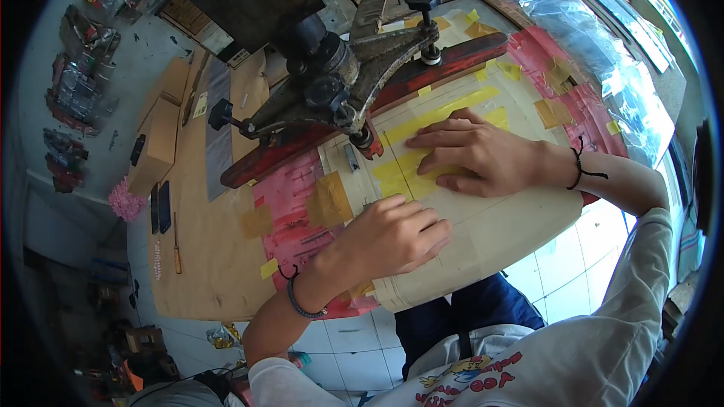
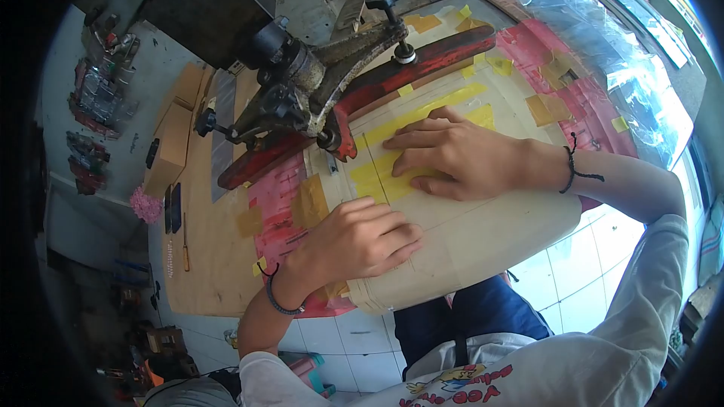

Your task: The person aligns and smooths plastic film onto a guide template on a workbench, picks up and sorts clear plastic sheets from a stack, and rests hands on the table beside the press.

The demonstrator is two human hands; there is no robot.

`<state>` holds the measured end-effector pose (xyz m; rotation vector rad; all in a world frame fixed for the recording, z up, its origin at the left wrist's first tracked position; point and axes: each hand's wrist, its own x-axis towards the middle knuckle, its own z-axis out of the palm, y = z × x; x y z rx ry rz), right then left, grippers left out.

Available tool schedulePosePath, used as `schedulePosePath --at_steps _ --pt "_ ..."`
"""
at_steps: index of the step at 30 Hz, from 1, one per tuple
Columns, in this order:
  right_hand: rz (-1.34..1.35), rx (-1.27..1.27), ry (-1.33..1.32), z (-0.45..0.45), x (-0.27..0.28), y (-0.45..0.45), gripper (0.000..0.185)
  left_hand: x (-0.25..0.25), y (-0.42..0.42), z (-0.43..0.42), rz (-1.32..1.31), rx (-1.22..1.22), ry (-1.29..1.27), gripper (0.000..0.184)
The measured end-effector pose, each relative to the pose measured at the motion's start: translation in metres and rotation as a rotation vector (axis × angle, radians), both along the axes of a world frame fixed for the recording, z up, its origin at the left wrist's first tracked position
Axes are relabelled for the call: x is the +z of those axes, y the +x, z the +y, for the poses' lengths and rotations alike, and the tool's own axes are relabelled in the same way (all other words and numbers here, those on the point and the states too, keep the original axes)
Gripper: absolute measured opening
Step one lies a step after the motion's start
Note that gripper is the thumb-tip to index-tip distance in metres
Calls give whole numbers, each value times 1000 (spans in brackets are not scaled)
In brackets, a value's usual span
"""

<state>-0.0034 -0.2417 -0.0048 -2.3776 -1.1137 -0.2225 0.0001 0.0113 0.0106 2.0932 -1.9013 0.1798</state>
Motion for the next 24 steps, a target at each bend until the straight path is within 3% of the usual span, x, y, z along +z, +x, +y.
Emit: schedulePosePath --at_steps 24 --pt "-39 6 29 -2 -4 -2 24 2 1 -3 52 10 -27 13"
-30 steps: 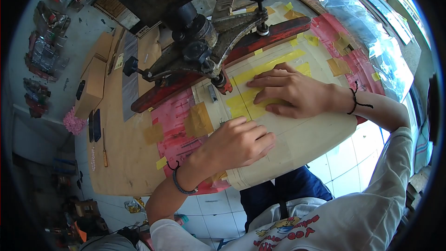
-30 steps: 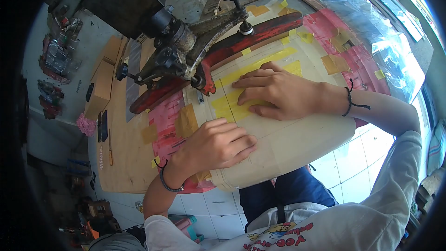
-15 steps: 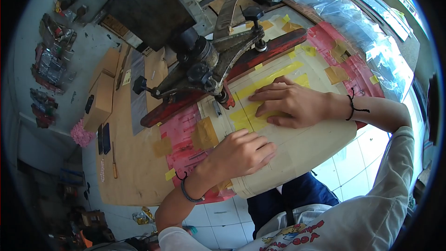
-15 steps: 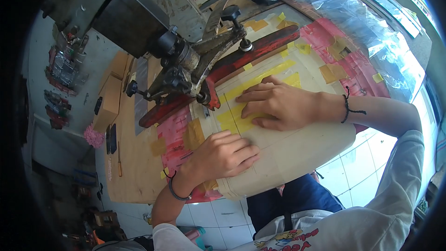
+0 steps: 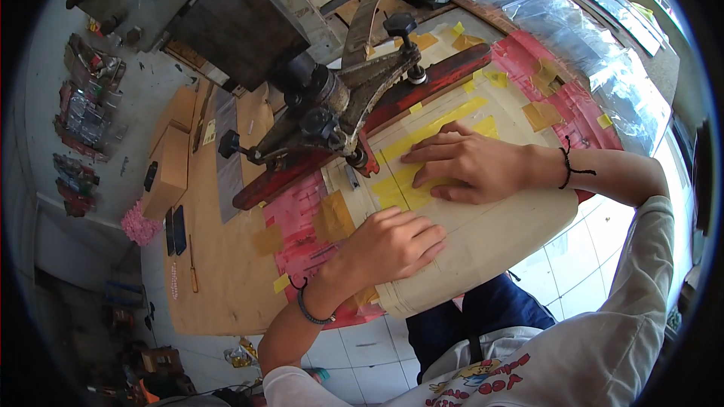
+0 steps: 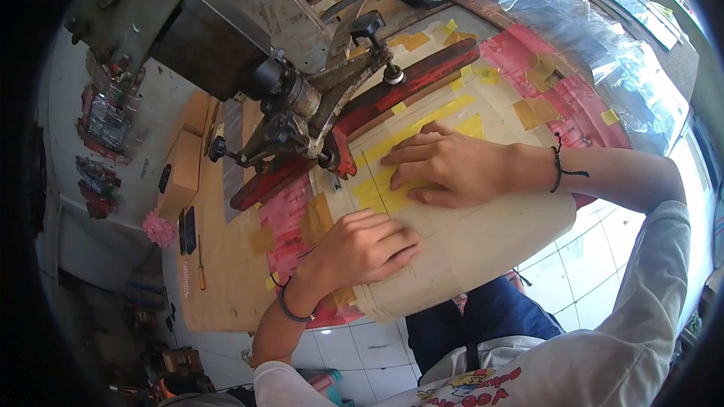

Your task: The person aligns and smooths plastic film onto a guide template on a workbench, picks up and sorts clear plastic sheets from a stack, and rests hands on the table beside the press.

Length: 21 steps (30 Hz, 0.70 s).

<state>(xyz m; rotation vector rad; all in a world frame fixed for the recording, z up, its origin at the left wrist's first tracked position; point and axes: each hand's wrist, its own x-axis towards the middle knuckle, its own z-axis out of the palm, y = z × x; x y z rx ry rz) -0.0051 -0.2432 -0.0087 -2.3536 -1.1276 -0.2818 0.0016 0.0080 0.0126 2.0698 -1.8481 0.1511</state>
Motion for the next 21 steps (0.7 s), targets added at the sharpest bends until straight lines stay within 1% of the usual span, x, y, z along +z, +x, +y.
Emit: schedulePosePath --at_steps 5,21 --pt "20 -3 -9 0 1 1 24 -1 0 1 40 13 11 13" --pt "13 -13 -22 1 2 1 24 -4 3 0 50 5 -4 13"
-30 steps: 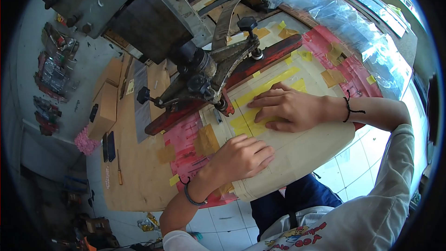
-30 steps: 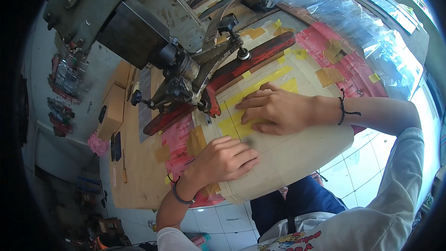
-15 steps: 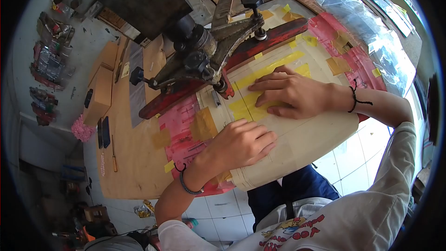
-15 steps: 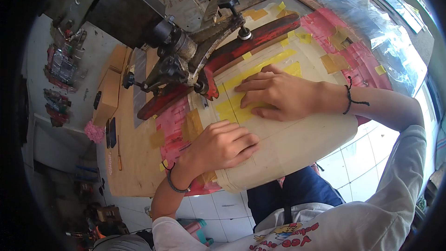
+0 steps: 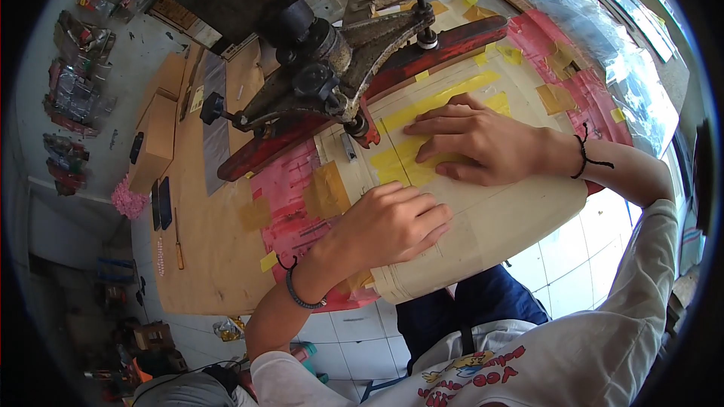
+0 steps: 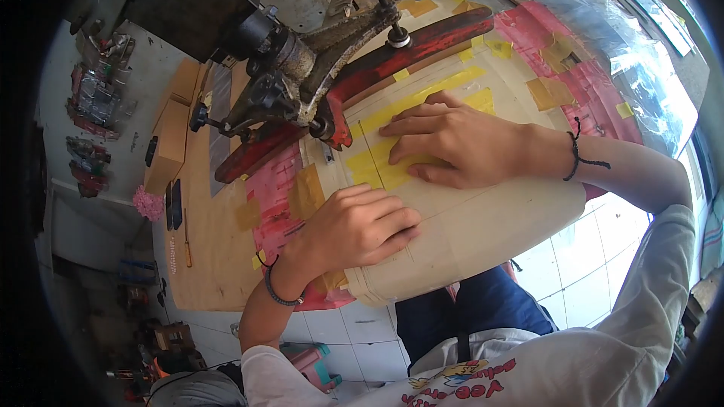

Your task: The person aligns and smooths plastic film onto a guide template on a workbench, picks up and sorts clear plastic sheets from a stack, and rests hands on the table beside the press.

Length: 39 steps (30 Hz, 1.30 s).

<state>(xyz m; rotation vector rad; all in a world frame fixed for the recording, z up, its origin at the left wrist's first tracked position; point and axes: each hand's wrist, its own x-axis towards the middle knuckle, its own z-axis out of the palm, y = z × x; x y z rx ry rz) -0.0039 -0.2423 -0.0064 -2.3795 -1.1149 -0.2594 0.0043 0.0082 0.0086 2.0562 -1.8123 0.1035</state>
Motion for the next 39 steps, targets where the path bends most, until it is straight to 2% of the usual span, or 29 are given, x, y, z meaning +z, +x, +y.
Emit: schedulePosePath --at_steps 39 --pt "-17 0 0 1 1 0 24 -2 -1 1 -23 0 -3 14"
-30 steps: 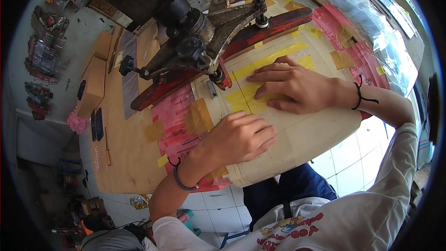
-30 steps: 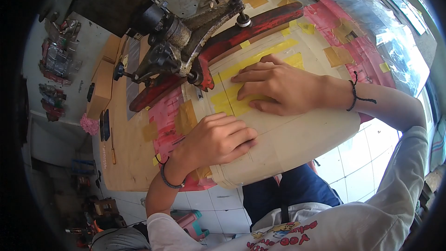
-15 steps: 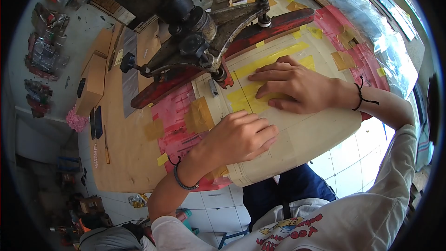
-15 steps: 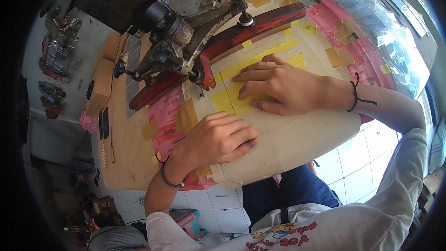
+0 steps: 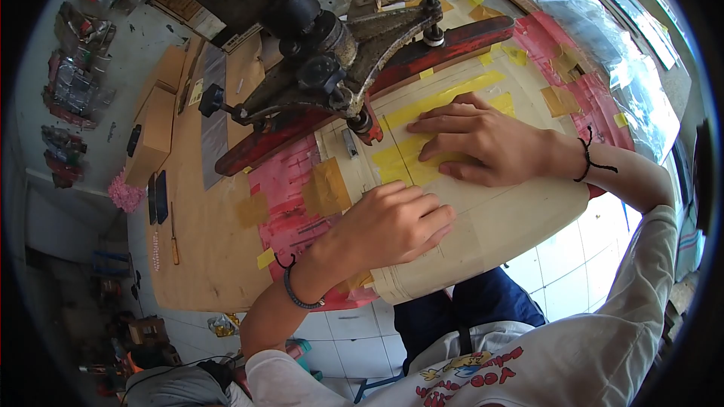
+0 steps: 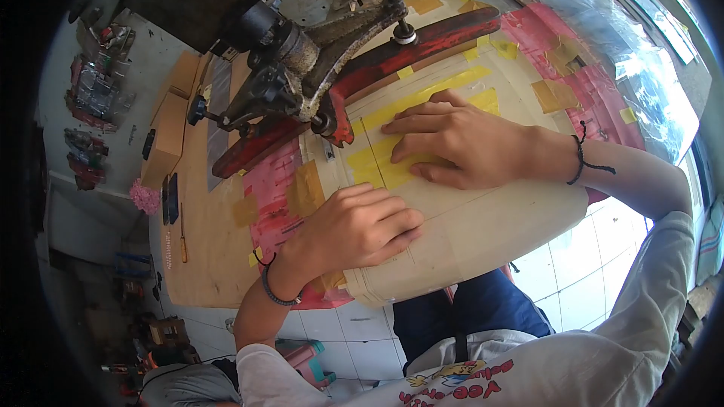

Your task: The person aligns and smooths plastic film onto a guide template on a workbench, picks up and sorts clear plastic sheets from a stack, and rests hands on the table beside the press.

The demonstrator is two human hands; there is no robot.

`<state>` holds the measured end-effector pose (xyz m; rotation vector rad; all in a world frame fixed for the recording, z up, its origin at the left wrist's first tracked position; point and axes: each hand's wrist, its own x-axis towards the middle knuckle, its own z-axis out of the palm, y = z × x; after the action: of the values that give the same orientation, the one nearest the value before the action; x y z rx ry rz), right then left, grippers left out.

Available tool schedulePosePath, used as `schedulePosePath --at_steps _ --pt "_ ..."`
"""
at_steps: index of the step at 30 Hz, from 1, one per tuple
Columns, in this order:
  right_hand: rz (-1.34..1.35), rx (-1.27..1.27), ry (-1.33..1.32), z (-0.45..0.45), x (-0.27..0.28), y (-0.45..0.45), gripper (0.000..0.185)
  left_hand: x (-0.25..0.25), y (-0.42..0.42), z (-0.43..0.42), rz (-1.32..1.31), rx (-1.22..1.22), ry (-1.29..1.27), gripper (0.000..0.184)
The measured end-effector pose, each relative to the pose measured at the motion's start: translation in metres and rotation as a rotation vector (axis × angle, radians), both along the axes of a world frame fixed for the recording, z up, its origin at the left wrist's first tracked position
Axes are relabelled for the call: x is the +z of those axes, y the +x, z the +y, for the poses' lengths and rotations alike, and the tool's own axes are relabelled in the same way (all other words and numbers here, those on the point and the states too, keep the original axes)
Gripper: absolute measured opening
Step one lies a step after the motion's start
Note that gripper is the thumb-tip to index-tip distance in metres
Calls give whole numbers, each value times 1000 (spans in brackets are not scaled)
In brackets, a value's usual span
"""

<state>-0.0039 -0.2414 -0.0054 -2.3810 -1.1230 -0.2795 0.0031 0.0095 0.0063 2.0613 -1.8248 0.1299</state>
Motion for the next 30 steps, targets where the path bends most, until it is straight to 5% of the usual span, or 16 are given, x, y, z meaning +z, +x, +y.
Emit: schedulePosePath --at_steps 30 --pt "-100 -92 -170 2 3 -7 40 1 -1 -2 13 5 4 12"
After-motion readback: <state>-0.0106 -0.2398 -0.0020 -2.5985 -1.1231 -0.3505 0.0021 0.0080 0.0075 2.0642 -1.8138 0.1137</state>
